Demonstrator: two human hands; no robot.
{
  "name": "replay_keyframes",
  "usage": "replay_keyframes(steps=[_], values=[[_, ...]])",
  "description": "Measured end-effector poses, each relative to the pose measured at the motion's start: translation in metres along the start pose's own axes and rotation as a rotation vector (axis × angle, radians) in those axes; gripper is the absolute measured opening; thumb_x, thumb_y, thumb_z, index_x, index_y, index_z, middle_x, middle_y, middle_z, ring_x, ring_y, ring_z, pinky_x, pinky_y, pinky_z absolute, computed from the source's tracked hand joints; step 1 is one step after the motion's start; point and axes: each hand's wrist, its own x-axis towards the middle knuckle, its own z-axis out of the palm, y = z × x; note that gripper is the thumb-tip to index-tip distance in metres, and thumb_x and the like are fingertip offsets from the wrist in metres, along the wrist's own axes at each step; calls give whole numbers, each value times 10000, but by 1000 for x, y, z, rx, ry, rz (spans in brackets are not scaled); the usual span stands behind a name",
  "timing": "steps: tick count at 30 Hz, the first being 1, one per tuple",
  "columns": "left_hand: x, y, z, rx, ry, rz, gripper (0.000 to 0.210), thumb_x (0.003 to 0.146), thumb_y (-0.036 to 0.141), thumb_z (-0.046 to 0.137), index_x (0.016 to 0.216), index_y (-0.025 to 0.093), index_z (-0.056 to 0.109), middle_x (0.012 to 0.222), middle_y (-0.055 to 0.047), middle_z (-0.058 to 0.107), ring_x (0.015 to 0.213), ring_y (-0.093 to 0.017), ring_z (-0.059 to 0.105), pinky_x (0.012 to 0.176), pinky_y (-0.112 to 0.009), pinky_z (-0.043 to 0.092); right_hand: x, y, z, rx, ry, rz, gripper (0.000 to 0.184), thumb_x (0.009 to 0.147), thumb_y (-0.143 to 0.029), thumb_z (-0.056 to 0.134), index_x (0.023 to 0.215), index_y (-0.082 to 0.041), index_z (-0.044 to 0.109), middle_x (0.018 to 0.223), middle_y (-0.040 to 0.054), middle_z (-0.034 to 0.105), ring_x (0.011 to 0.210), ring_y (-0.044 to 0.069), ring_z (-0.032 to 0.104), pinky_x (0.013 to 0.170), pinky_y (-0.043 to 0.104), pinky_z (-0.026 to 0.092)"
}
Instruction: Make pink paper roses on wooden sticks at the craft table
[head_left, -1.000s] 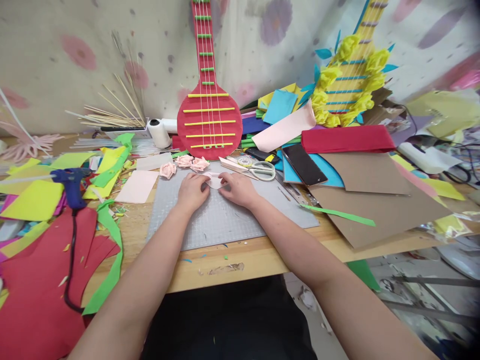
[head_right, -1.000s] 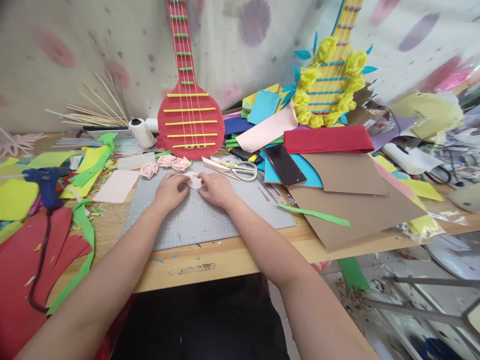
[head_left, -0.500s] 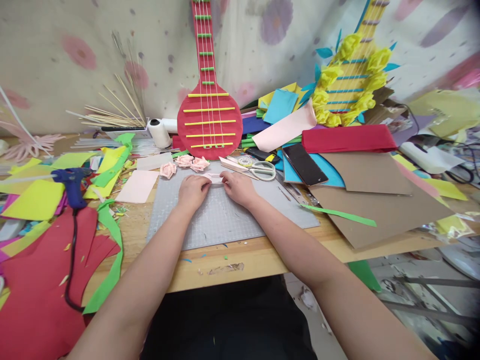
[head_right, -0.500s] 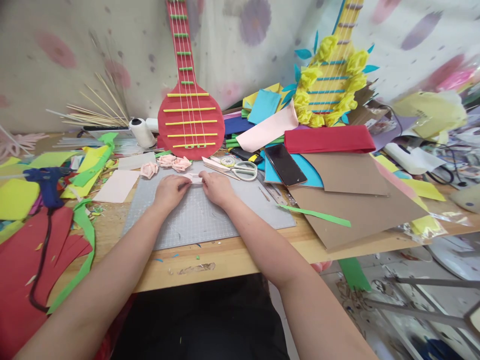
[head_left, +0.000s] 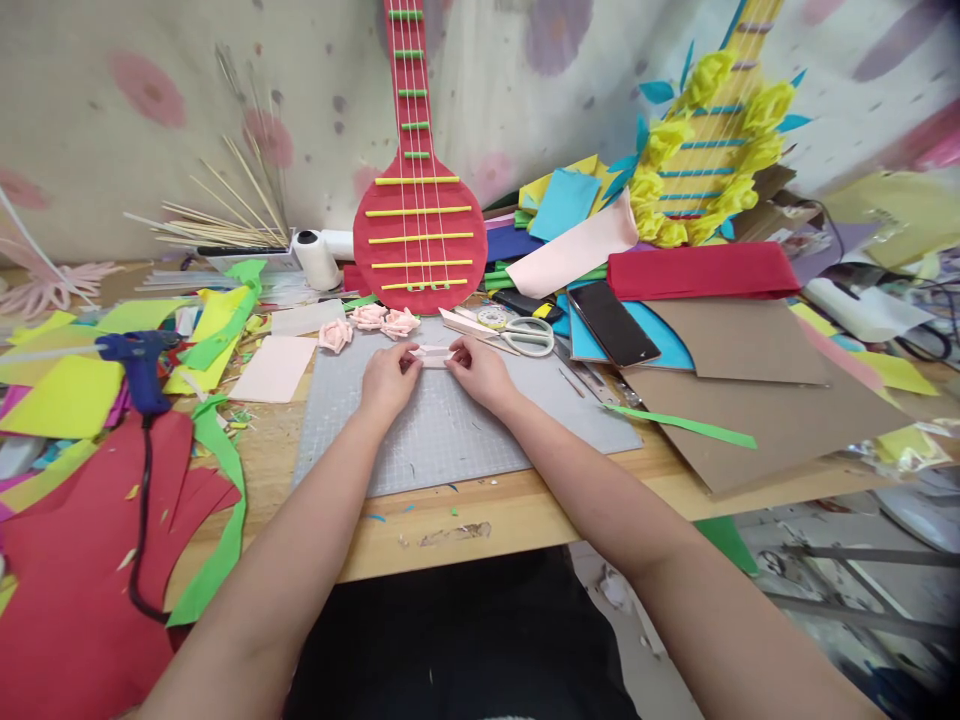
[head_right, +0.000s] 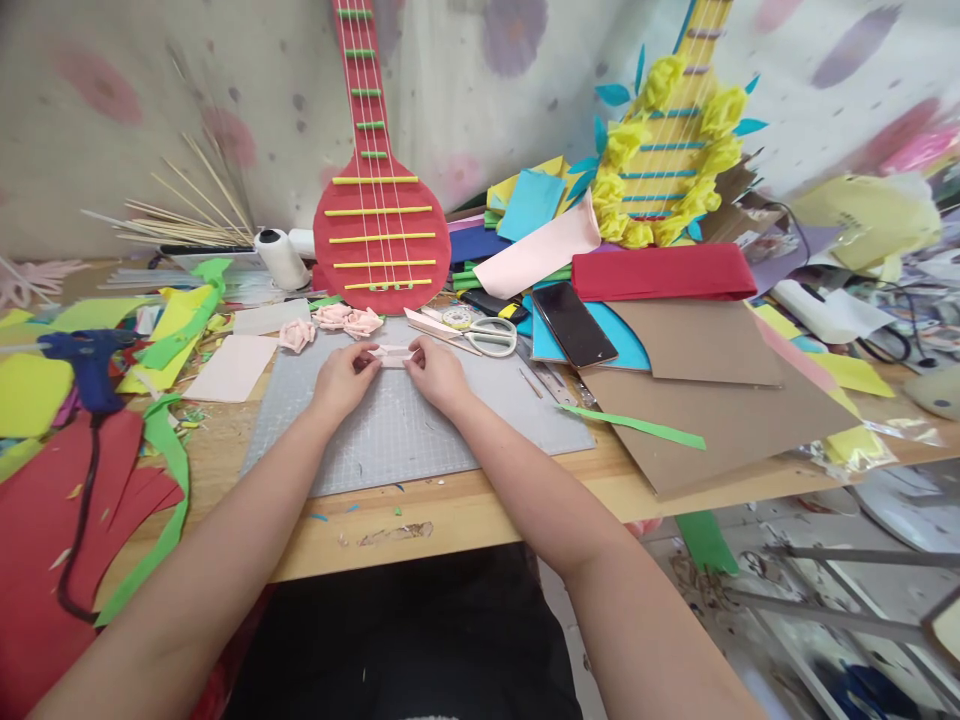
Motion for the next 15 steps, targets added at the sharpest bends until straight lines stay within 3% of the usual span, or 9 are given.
replay_keyframes(steps=[8,15], values=[[3,3,6,-38,38,-72,287,757,268,529,1030,188,566,816,-27,671,840,-197,593,783,-338,428,2,-3,8,-121,73,8,257,784,-189,438,1040,-173,457,765,26,607,768,171,568,717,305,416],[2,9,8,100,109,-42,378,727,240,550,1094,189,479,785,-23,655,868,-224,579,769,-348,412,1,-7,7,-207,69,3,200,761,-169,442,961,-165,459,779,39,594,738,172,539,685,286,403]])
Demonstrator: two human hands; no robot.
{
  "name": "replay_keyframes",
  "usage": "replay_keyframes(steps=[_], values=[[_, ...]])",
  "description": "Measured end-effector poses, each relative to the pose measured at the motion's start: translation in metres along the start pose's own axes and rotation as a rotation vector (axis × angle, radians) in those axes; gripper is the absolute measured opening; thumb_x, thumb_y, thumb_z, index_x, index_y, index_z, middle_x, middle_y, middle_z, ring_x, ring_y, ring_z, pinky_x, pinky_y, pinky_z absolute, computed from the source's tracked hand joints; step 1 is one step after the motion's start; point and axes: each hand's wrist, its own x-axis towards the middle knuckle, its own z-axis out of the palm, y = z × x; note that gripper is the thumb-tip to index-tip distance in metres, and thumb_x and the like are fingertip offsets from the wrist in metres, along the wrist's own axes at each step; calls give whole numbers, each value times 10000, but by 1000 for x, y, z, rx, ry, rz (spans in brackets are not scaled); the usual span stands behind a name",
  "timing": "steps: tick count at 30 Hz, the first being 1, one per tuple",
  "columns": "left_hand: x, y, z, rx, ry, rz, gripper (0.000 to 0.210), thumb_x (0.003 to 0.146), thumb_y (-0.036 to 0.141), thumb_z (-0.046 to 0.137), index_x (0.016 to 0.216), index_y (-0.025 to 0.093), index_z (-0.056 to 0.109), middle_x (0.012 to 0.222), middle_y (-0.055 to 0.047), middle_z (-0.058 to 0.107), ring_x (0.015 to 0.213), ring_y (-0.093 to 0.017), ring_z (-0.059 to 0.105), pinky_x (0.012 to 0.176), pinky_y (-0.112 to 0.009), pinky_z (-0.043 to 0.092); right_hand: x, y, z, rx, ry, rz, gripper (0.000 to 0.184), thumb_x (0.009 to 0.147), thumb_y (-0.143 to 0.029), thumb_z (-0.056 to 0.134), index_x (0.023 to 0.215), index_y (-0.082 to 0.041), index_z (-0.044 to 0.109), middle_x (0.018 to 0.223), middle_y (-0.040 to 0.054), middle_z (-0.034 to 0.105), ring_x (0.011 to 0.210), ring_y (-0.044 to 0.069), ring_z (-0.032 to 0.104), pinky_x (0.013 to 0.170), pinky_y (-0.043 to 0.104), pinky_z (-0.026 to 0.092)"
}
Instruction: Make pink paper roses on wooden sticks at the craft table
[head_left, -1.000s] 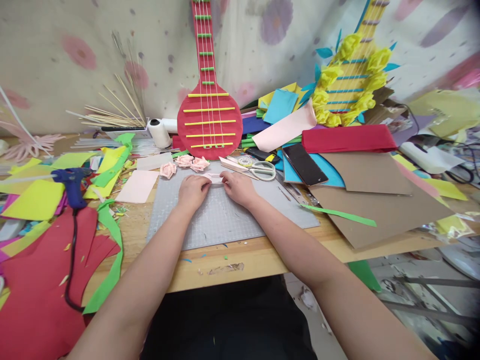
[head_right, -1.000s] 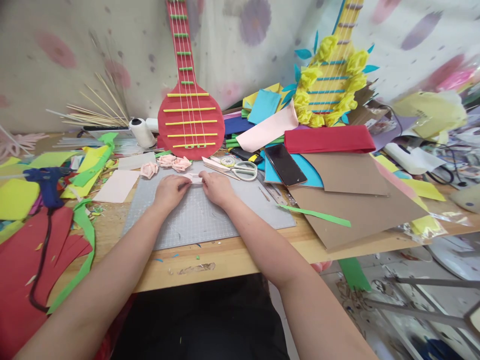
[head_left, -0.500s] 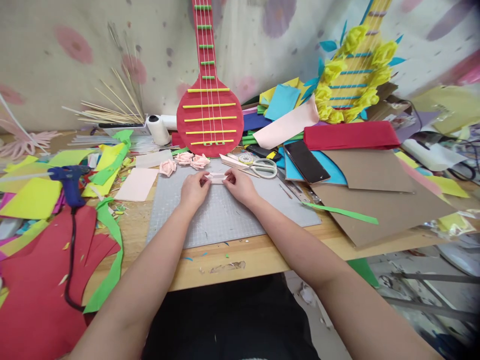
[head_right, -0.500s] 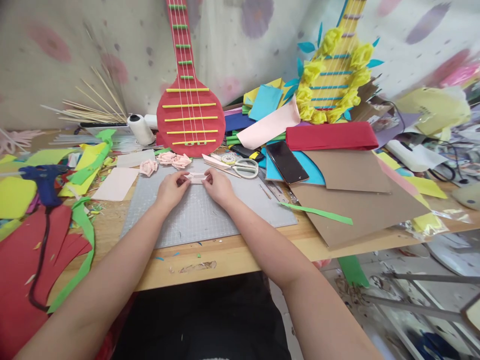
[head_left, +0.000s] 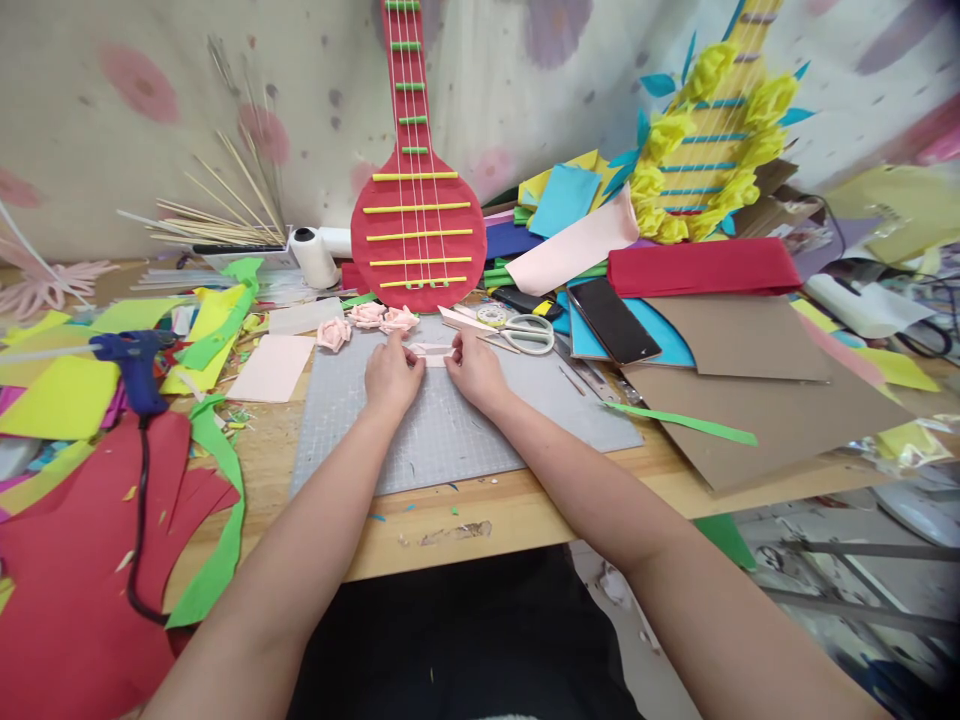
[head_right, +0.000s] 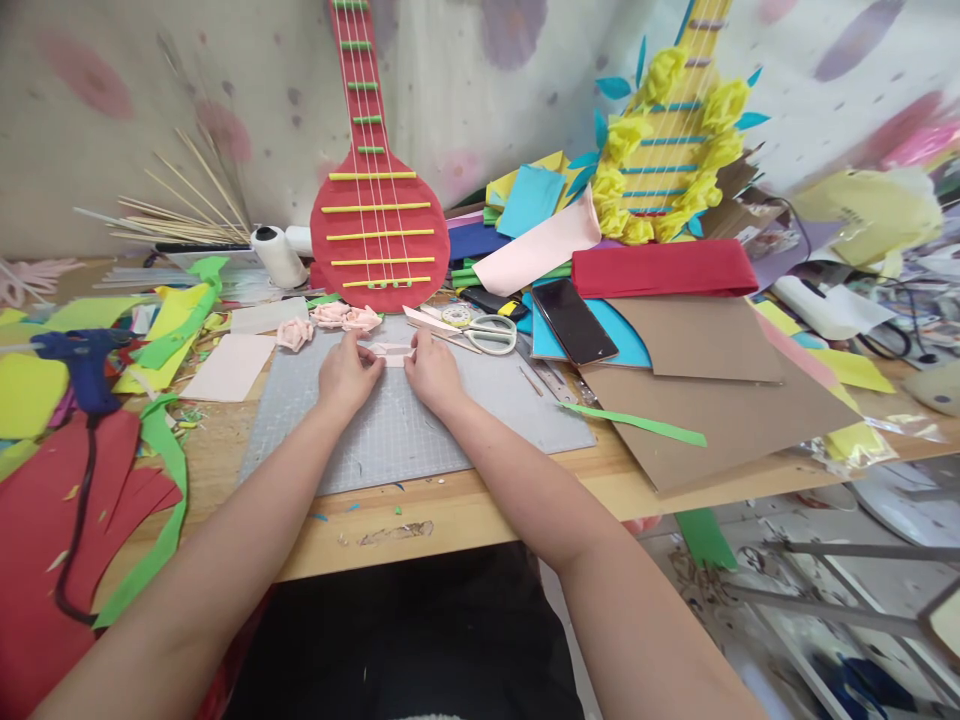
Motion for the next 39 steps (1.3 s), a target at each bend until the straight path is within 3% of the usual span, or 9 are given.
replay_keyframes(steps=[13,18,24,33,39], values=[[-1,2,0,53,16,3,322,732,229,549,1040,202,459,782,-20,649,881,-233,561,745,-348,410,2,0,1,-109,-24,-35,88,802,-199,429,833,-176,508,815,65,596,777,183,524,693,292,389],[-1,5,-1,152,-41,86,116,767,227,501,865,211,560,826,-59,635,908,-259,520,751,-373,403,1,-2,1,-164,-42,-51,126,810,-183,424,888,-164,520,864,83,605,832,199,526,729,305,393],[-1,8,0,212,-27,174,151,777,245,483,793,217,631,910,-99,597,991,-294,469,814,-420,378,-3,-10,1,-252,-41,-77,178,826,-247,441,942,-145,529,926,126,593,912,242,511,784,345,401],[-2,4,-2,171,-45,90,190,749,189,499,814,245,668,928,-87,567,995,-285,446,831,-424,345,0,-5,-1,-201,10,-86,215,745,-101,428,942,-135,509,987,124,555,971,228,460,848,340,380],[1,0,-1,95,-50,-6,273,723,117,491,805,281,694,912,-70,565,989,-280,447,830,-411,331,-2,4,-6,-192,55,-95,199,727,-106,435,906,-151,509,965,117,554,935,236,461,821,355,386]])
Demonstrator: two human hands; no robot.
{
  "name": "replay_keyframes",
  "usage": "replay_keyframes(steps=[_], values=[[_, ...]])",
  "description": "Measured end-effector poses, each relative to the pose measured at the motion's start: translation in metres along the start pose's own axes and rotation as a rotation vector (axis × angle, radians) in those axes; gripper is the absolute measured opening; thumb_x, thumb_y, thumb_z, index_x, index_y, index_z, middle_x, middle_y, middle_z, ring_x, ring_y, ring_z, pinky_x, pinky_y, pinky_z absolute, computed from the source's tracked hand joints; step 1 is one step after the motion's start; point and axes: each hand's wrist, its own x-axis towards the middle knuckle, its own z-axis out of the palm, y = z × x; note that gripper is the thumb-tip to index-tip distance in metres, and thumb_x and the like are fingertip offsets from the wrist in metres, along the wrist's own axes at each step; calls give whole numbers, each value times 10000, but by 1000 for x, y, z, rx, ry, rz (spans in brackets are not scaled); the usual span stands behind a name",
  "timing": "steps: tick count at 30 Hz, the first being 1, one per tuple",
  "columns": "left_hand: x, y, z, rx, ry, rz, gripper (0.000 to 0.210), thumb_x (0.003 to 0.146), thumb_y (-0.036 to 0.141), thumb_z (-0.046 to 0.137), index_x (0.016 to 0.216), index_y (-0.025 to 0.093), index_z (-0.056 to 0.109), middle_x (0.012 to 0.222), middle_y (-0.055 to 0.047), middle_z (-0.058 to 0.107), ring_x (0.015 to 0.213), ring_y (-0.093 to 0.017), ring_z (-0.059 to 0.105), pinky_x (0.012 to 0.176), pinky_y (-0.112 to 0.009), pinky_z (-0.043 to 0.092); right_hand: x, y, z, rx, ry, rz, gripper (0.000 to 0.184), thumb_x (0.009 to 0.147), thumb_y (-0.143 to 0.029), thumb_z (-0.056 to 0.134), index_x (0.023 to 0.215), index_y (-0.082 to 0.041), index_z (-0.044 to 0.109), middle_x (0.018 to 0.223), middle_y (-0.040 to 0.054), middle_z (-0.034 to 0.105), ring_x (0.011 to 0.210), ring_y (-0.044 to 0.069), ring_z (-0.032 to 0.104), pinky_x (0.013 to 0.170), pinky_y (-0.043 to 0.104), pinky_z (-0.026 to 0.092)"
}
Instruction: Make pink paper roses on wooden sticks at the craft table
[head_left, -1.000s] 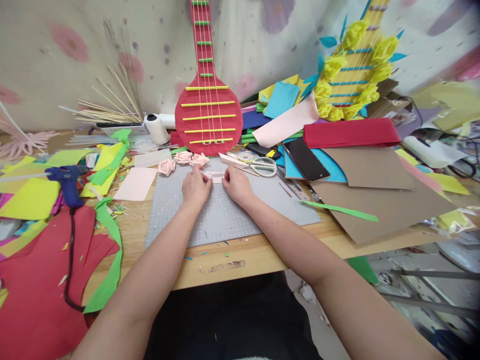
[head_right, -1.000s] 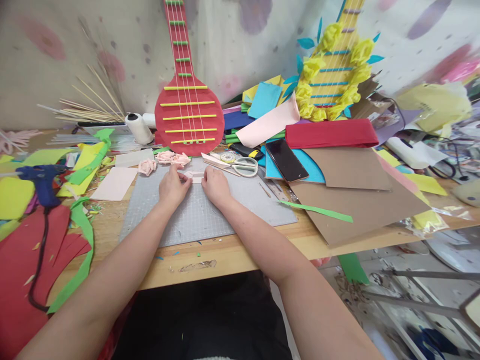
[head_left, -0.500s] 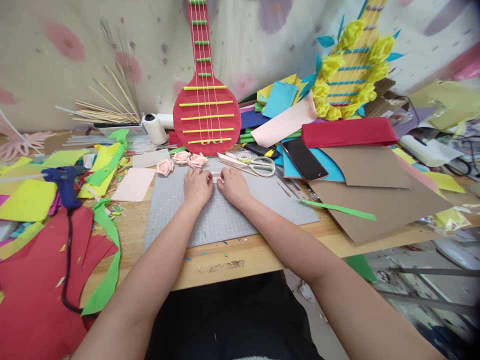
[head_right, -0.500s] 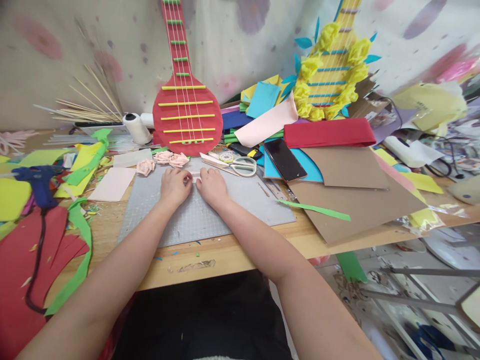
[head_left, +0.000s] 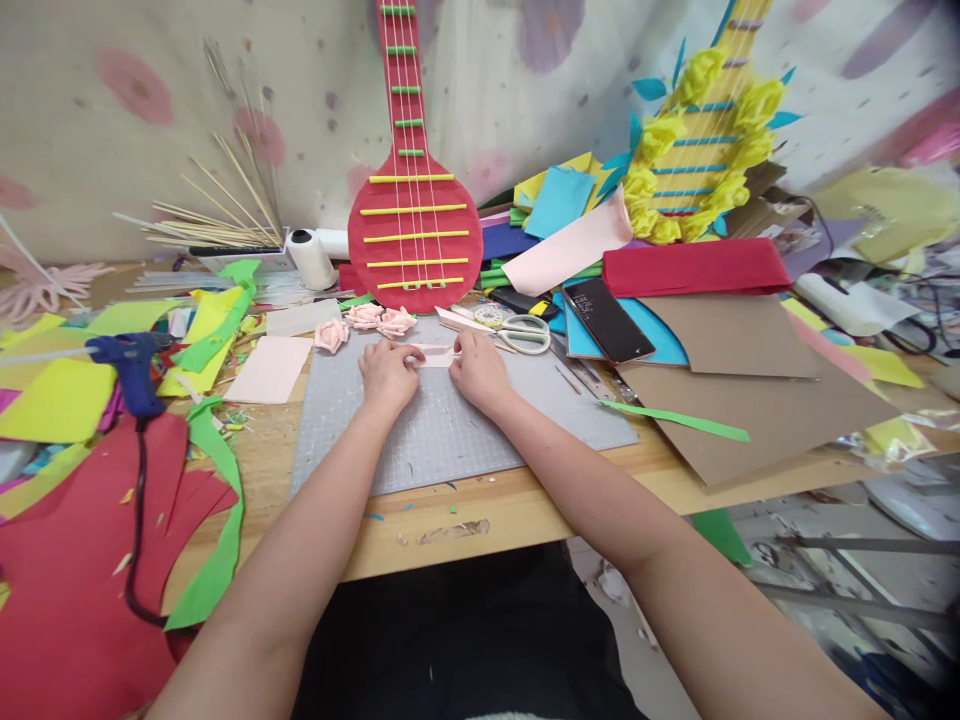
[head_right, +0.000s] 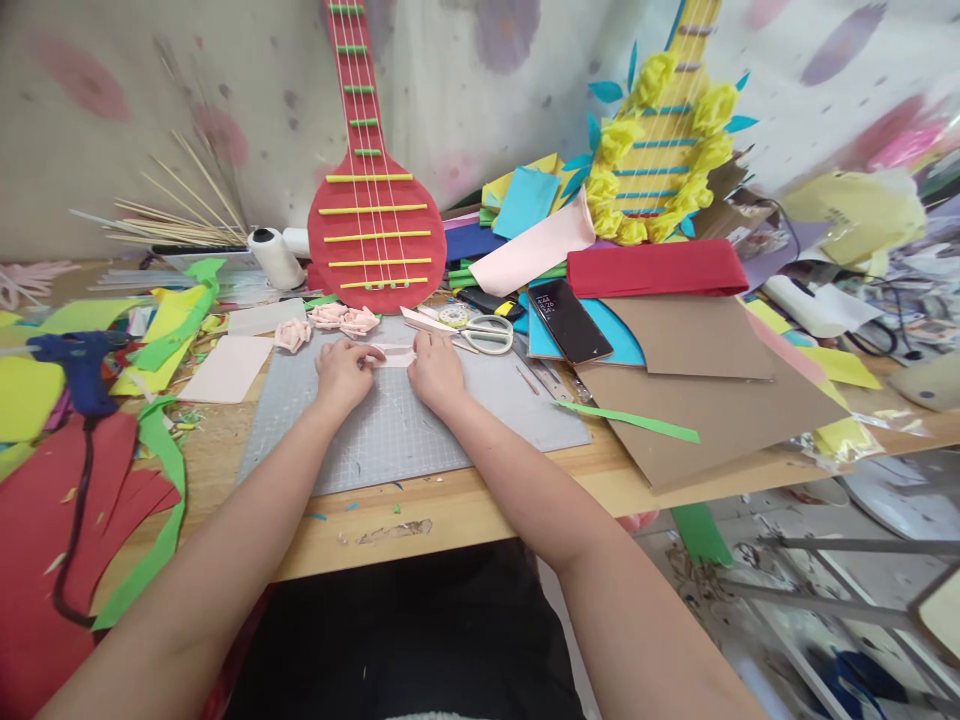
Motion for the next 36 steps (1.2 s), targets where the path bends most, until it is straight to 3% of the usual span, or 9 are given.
replay_keyframes(steps=[7,14,18,21,26,36], values=[[1,-7,4,-124,48,28,244,693,99,510,841,233,649,892,-73,575,940,-273,472,820,-421,352,-3,0,-1,-2,8,30,195,722,-140,468,912,-155,507,982,125,544,932,245,461,792,360,383],[7,-10,2,-281,225,178,292,675,25,432,865,189,582,947,-53,616,937,-213,503,880,-368,377,10,20,8,312,97,58,163,765,-174,447,888,-172,553,875,68,567,844,192,492,795,334,396],[13,-10,10,-233,144,182,215,779,170,457,937,181,601,1017,-88,619,982,-246,504,903,-405,365,17,25,15,296,71,73,173,797,-229,463,861,-175,614,870,74,581,862,202,502,836,361,385],[13,-9,15,-181,99,160,211,779,253,504,937,176,621,1023,-114,613,1017,-280,483,903,-441,357,17,22,16,229,40,65,220,807,-308,488,907,-178,634,906,89,581,931,225,492,870,384,372],[13,-10,13,-250,77,126,255,668,197,608,923,197,610,888,-67,617,902,-241,515,867,-417,383,14,15,13,158,15,76,261,769,-348,551,950,-186,647,972,107,556,994,258,467,884,406,363],[13,-15,16,-624,-29,169,363,598,46,513,932,187,527,801,1,519,720,-111,514,707,-266,443,14,14,13,241,-43,-23,160,749,-268,549,864,-191,630,961,70,580,985,224,479,881,380,367]])
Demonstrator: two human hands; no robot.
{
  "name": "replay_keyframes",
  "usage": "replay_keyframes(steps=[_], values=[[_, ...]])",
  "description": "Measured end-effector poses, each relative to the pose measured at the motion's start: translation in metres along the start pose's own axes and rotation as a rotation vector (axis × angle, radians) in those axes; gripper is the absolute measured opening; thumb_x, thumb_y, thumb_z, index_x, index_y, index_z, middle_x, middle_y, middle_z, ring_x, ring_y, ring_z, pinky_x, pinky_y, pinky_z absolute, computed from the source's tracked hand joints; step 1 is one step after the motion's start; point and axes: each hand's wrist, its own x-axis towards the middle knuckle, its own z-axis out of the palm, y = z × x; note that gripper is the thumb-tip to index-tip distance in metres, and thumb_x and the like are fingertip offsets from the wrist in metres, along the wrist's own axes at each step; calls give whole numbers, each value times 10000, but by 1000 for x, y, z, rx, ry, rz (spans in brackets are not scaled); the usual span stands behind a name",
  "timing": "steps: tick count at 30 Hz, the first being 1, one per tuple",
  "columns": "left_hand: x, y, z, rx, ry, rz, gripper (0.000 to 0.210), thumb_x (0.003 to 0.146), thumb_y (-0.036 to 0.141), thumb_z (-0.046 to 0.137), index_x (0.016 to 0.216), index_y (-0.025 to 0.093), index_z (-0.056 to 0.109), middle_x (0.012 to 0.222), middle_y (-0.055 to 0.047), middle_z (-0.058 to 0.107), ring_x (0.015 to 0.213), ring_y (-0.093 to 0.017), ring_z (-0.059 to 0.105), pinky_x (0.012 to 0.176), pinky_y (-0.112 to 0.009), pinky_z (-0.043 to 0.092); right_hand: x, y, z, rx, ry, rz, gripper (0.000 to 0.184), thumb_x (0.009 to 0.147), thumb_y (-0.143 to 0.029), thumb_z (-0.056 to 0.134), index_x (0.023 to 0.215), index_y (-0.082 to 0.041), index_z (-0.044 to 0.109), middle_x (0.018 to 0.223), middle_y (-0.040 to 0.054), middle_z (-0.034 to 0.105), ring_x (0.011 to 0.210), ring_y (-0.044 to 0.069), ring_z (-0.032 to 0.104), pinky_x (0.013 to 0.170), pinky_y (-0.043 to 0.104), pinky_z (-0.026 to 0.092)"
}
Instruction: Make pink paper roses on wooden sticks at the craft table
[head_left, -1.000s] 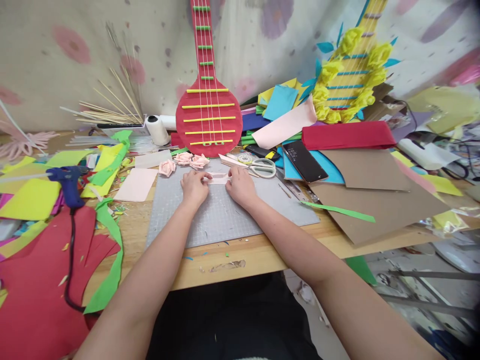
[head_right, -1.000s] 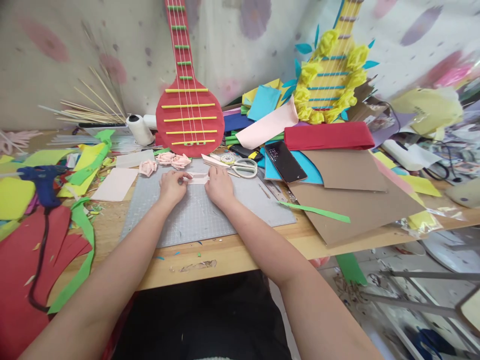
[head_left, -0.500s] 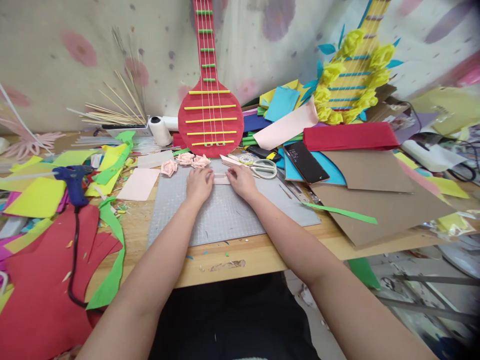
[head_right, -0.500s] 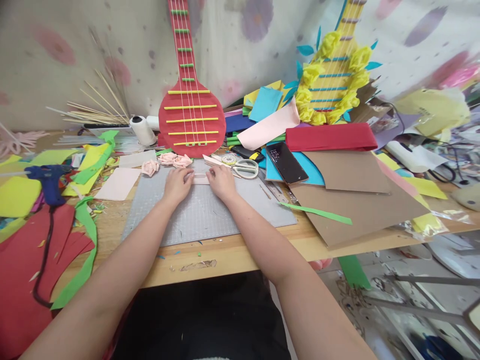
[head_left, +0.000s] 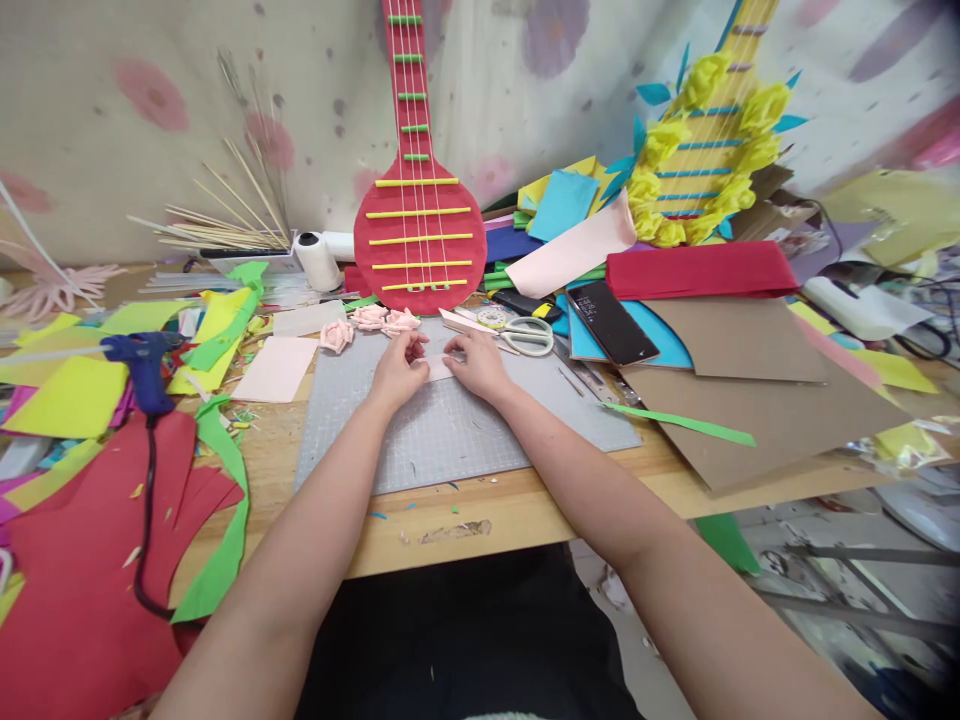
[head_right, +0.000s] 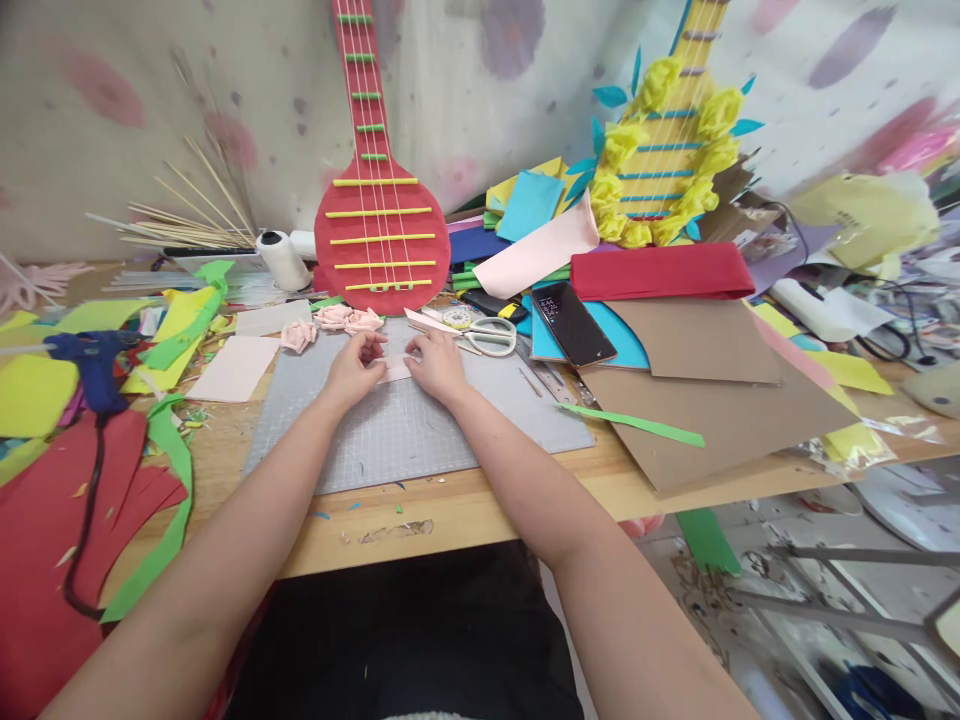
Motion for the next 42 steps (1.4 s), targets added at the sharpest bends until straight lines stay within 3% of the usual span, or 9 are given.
replay_keyframes(steps=[8,17,24,27,30,34,39,42], values=[[-6,7,-6,-16,-91,31,394,638,89,563,1014,192,511,865,-5,534,671,-77,514,681,-246,448,-3,-5,-7,105,-46,-158,178,745,-204,521,912,-174,573,857,42,599,872,181,505,833,329,384],[-7,7,-8,-6,-41,90,333,681,98,565,995,203,527,879,-19,559,772,-105,534,748,-264,450,-5,0,-10,106,-22,-135,350,695,-230,587,1041,-188,570,1082,93,515,1041,210,460,915,360,360],[-8,7,-9,149,-91,136,371,645,112,583,1003,201,539,873,-18,574,807,-135,526,765,-282,437,-1,1,-9,78,-52,-186,100,697,-163,545,788,-179,584,867,45,567,918,194,487,857,329,372],[-9,10,-11,203,-124,111,325,647,99,550,957,193,554,826,-15,581,772,-141,530,749,-292,438,-2,2,-10,78,-53,-207,98,697,-128,515,744,-188,576,860,41,562,929,194,482,860,328,368],[-11,13,-13,258,-173,133,252,649,99,522,878,189,576,799,-23,590,784,-162,534,756,-310,436,-4,1,-13,72,-78,-227,94,695,-124,521,733,-189,577,860,41,563,923,190,482,858,318,367],[-13,16,-14,346,-237,228,147,654,148,535,782,188,595,808,-37,601,829,-189,529,785,-330,426,-5,-1,-18,64,-141,-259,96,719,-270,591,755,-182,579,862,41,580,909,188,487,858,322,365],[-13,18,-14,388,-207,248,102,717,226,517,704,193,613,874,-52,583,893,-193,528,853,-339,408,-6,2,-19,35,-142,-241,151,779,-288,551,887,-192,591,956,47,598,982,189,473,898,340,345],[-14,17,-14,401,-199,239,110,697,205,536,775,189,613,885,-54,584,907,-202,526,846,-344,411,-7,4,-18,0,-146,-278,177,762,-273,580,918,-190,594,1011,56,587,1027,192,450,936,348,321]])
